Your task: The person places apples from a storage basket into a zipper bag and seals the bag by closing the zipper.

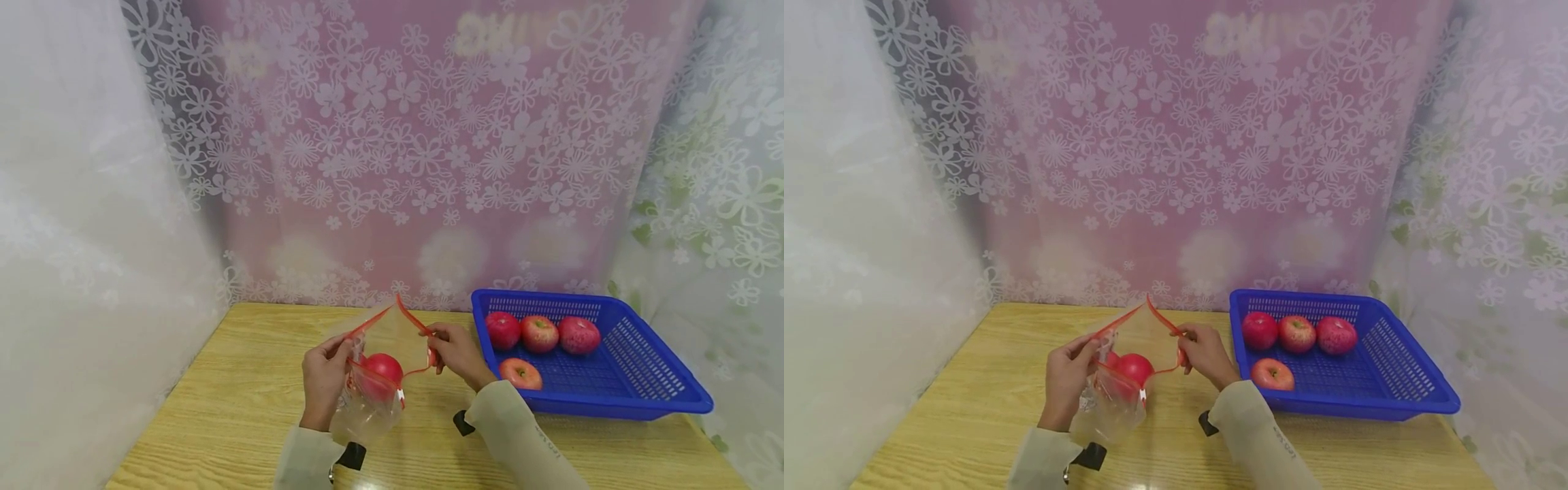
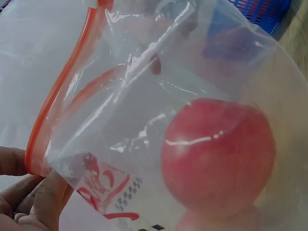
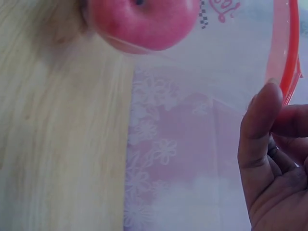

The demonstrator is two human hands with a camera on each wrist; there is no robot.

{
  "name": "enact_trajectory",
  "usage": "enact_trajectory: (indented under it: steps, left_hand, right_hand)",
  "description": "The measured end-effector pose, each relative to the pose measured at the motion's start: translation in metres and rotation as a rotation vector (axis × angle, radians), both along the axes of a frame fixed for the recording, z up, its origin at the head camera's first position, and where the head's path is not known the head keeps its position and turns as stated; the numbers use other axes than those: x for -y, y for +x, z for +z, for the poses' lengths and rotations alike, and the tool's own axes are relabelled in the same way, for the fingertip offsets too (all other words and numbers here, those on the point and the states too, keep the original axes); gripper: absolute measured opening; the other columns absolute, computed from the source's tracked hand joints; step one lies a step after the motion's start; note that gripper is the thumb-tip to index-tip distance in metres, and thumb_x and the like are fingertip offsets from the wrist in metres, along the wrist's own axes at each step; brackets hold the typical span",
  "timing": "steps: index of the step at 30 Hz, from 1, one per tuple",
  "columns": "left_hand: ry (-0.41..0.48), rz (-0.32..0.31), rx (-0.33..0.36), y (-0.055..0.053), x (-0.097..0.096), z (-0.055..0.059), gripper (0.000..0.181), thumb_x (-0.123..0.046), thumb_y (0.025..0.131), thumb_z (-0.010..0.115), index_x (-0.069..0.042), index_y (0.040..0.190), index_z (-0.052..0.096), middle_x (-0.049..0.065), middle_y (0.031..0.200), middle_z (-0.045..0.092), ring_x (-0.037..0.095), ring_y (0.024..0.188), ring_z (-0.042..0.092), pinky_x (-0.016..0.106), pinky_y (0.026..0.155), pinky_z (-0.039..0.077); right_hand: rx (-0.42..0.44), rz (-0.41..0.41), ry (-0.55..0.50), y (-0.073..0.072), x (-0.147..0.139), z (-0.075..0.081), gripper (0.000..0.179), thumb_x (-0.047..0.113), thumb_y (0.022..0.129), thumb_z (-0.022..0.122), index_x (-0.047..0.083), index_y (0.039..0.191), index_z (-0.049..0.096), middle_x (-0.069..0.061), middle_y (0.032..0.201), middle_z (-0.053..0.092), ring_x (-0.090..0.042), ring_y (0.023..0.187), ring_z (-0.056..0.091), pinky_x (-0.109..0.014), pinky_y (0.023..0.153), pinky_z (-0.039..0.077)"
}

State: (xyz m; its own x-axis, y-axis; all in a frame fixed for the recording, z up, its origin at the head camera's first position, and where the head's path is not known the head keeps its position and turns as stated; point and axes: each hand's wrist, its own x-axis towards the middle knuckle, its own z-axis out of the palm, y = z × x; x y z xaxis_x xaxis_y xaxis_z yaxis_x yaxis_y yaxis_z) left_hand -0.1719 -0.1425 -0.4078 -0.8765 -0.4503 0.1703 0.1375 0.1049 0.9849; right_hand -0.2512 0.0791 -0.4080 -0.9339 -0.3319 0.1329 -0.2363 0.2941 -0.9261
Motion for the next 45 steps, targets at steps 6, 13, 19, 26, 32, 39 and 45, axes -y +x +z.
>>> enact_trajectory:
  steps: [6, 13, 19, 26, 32, 39, 45]
  left_hand:
    - [0.038, -0.002, 0.013, 0.003, 0.002, 0.007, 0.027, -0.015, 0.094, 0.063, 0.005, 0.112, 0.069, 0.014, 0.087, 0.069, 0.010, 0.066, 0.060, 0.017, 0.059, 0.052]
    - [0.080, -0.009, 0.012, 0.008, 0.002, 0.016, 0.029, -0.015, 0.095, 0.062, 0.006, 0.115, 0.068, 0.015, 0.092, 0.069, 0.009, 0.070, 0.062, 0.018, 0.063, 0.054]
    - [0.123, -0.016, 0.005, 0.011, 0.002, 0.022, 0.030, -0.015, 0.095, 0.062, 0.006, 0.116, 0.067, 0.014, 0.093, 0.068, 0.008, 0.070, 0.062, 0.017, 0.061, 0.054]
    - [0.165, -0.033, -0.012, 0.013, 0.001, 0.026, 0.031, -0.014, 0.095, 0.062, 0.006, 0.117, 0.066, 0.014, 0.097, 0.068, 0.006, 0.069, 0.062, 0.017, 0.062, 0.054]
    - [0.183, -0.039, -0.025, 0.015, 0.001, 0.027, 0.031, -0.013, 0.095, 0.062, 0.007, 0.118, 0.065, 0.014, 0.097, 0.069, 0.005, 0.069, 0.063, 0.016, 0.061, 0.053]
    - [0.195, -0.046, -0.040, 0.013, -0.003, 0.024, 0.030, -0.012, 0.095, 0.062, 0.007, 0.117, 0.066, 0.015, 0.098, 0.071, 0.004, 0.070, 0.064, 0.016, 0.062, 0.053]
    - [0.194, -0.063, -0.049, 0.012, -0.006, 0.021, 0.030, -0.012, 0.095, 0.061, 0.007, 0.117, 0.065, 0.018, 0.103, 0.071, 0.004, 0.075, 0.066, 0.016, 0.063, 0.054]
  right_hand:
    - [0.021, -0.028, -0.040, 0.002, 0.003, 0.014, 0.024, -0.003, 0.094, 0.050, -0.007, 0.113, 0.063, -0.006, 0.060, 0.055, -0.013, 0.043, 0.050, -0.028, 0.042, 0.049]
    - [0.000, -0.029, -0.063, 0.001, 0.005, 0.027, 0.023, -0.001, 0.095, 0.051, -0.007, 0.113, 0.064, -0.007, 0.059, 0.056, -0.014, 0.044, 0.051, -0.029, 0.043, 0.050]
    - [-0.009, -0.032, -0.072, 0.003, 0.005, 0.034, 0.023, 0.001, 0.096, 0.051, -0.005, 0.113, 0.065, -0.008, 0.060, 0.056, -0.015, 0.047, 0.051, -0.029, 0.043, 0.050]
    - [-0.029, -0.044, -0.083, 0.005, 0.004, 0.040, 0.023, 0.000, 0.095, 0.052, -0.007, 0.113, 0.065, -0.008, 0.060, 0.056, -0.015, 0.047, 0.051, -0.029, 0.043, 0.050]
    - [-0.029, -0.067, -0.081, 0.004, 0.002, 0.040, 0.024, 0.001, 0.096, 0.052, -0.005, 0.114, 0.065, -0.009, 0.061, 0.056, -0.017, 0.046, 0.052, -0.031, 0.043, 0.050]
    - [-0.047, -0.054, -0.075, 0.001, -0.001, 0.036, 0.022, 0.001, 0.095, 0.052, -0.004, 0.113, 0.065, -0.008, 0.060, 0.056, -0.017, 0.046, 0.051, -0.032, 0.043, 0.050]
    - [-0.053, -0.031, -0.077, -0.002, -0.006, 0.031, 0.021, 0.000, 0.095, 0.052, -0.006, 0.112, 0.064, -0.009, 0.060, 0.057, -0.016, 0.045, 0.051, -0.035, 0.043, 0.051]
